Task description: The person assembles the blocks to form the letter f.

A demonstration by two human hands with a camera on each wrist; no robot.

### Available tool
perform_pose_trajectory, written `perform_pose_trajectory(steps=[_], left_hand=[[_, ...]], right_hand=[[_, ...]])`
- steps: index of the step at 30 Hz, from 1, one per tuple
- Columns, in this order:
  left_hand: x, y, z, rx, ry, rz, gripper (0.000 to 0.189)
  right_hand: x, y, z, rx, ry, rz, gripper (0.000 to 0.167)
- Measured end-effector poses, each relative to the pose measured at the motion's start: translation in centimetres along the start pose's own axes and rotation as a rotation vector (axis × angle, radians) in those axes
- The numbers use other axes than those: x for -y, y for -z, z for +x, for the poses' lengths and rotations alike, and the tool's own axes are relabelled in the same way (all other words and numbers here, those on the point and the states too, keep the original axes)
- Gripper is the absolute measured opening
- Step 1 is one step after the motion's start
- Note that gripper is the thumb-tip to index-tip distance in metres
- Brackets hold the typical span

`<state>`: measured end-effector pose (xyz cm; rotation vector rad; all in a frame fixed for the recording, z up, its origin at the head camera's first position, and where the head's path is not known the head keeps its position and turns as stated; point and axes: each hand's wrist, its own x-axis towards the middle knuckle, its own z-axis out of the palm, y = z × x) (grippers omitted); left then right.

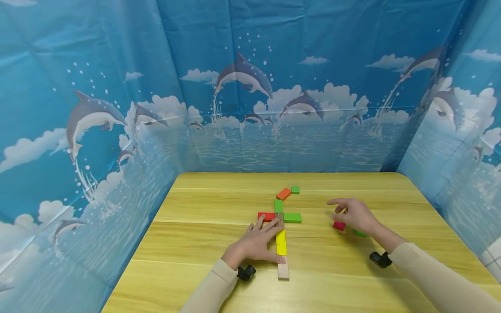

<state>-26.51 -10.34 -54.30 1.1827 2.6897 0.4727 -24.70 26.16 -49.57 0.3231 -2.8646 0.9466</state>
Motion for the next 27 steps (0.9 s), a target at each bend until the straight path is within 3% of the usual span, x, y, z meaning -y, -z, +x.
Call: perform_pose_trajectory(steps=[27], left_hand=[[-0.1,0.1,0.0,0.000,-0.002,-0.001,0.100]], right_hand=[[-2.4,-1.3,-1.2,0.019,-0.016,-0.049,0.047]])
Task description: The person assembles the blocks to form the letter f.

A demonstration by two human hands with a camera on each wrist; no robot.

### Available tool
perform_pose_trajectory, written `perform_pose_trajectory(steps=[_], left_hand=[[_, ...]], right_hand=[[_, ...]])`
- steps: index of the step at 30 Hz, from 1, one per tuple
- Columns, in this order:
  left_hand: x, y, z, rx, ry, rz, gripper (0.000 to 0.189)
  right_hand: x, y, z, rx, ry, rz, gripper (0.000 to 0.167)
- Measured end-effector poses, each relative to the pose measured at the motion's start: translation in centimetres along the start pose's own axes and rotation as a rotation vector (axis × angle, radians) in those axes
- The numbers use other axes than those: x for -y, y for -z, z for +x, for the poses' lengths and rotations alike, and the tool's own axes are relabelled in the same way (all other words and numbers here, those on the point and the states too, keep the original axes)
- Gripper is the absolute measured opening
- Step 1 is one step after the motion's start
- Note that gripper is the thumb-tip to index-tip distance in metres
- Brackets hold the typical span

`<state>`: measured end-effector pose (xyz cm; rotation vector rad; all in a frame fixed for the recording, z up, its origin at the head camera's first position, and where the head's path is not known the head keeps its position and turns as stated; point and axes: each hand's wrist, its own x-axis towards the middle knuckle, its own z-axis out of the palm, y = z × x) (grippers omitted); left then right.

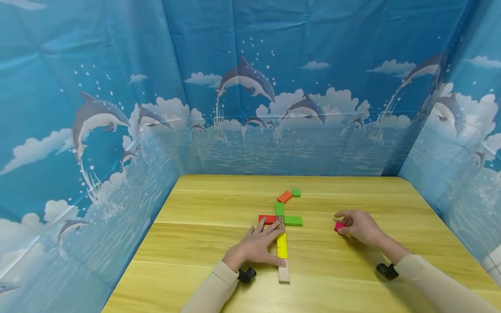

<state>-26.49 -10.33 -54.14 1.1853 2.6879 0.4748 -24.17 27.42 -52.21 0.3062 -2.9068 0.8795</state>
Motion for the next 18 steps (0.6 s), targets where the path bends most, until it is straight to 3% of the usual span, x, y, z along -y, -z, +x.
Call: perform_pose_trajectory(steps=[18], left_hand=[[-0.47,0.09,-0.39,-0.011,-0.003,0.001,0.099]], right_hand=[[-0.23,-0.72,-0.54,-0.050,-0.018,0.015,0.035]])
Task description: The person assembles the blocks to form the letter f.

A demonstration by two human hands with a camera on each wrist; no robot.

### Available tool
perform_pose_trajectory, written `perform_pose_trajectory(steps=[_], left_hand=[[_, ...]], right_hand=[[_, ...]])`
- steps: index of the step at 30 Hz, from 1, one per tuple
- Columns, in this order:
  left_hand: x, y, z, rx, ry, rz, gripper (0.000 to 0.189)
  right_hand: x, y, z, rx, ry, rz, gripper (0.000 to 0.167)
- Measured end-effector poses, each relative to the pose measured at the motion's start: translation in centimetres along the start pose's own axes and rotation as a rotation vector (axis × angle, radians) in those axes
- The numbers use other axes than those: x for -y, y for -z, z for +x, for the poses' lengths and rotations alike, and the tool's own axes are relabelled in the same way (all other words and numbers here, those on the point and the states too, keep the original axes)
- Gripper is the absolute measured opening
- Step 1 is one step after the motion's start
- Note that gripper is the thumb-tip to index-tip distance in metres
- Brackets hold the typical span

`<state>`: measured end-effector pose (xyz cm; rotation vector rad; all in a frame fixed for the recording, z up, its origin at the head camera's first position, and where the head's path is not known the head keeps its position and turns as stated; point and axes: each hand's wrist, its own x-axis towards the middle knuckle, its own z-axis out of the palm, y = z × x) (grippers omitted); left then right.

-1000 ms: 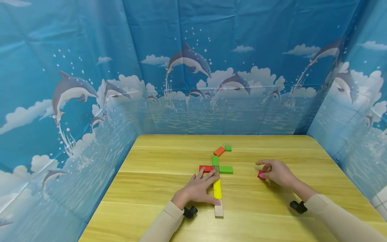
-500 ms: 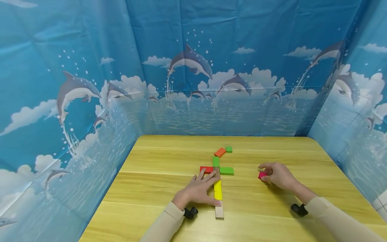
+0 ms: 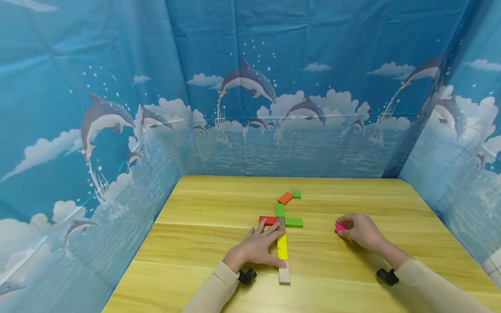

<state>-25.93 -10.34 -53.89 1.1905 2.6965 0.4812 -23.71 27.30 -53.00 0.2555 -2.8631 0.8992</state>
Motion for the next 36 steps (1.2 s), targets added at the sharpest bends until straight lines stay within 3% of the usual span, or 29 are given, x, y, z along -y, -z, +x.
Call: perform_pose_trajectory(steps=[36], left_hand=[[0.07,-0.11,0.15,0.004,0.006,-0.006,0.099]], right_hand=[[0.41,0.31,0.54,-0.050,0.017,0.058,0.027]])
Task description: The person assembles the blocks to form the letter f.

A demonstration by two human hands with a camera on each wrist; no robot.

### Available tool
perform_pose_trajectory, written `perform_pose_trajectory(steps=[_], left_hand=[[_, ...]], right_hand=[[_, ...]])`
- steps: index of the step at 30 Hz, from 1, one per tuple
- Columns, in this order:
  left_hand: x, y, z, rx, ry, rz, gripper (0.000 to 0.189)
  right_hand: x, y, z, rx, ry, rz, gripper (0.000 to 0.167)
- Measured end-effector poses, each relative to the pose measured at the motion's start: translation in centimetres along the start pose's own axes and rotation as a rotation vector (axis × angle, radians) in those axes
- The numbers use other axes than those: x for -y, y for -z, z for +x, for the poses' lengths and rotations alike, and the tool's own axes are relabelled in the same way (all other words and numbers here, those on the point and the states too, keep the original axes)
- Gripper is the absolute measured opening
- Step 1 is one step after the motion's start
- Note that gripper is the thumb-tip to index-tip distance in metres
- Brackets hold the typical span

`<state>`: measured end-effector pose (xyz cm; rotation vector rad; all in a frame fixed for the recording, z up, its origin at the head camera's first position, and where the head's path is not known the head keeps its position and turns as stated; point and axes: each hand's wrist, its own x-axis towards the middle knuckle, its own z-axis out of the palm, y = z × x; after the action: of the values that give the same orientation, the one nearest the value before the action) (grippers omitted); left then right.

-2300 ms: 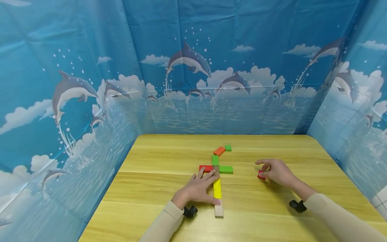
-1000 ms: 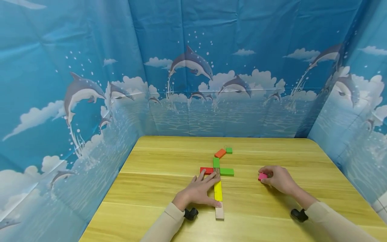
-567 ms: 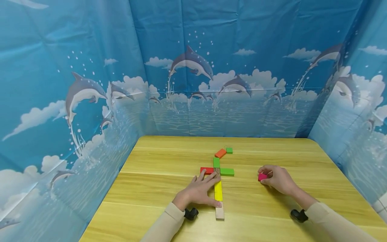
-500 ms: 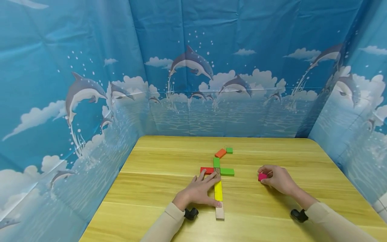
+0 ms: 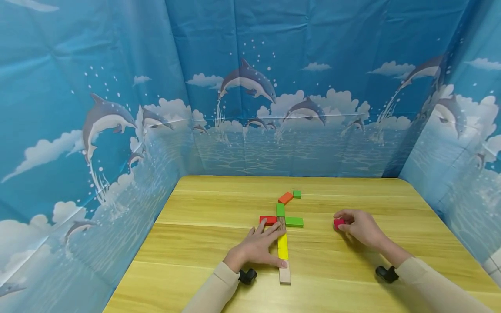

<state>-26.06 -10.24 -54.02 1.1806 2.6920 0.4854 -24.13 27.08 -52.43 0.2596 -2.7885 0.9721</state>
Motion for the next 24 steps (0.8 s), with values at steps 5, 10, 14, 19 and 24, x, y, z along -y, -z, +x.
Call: perform_pose_trajectory(steps=[5,10,14,19,24], left_hand=[[0.0,0.1,0.0,0.001,-0.003,-0.005,0.099],[-0.1,0.2,0.0,0.003,-0.007,-0.008,0.100],[-0.1,0.2,0.0,0.006,-0.005,-0.004,0.100],[0.1,0.0,0.2,0.003,-0.001,0.009,0.100],[0.1,0.0,0.2,0.004,0.004,0.009,0.100]], right_hand=[[0.3,0.3,0.5,-0.009,0.005,-0.001,0.026],[0.7,0.6,0.9,-0.018,0.010,0.013,0.026],[1.0,0.7,1.3,-0.014,0.013,0.033,0.026],[1.2,0.9,1.9,-0.014,0.015,0.047,0.026],[1.3,0.8,2.5,-0.023,-0.003,0.051,0.026]])
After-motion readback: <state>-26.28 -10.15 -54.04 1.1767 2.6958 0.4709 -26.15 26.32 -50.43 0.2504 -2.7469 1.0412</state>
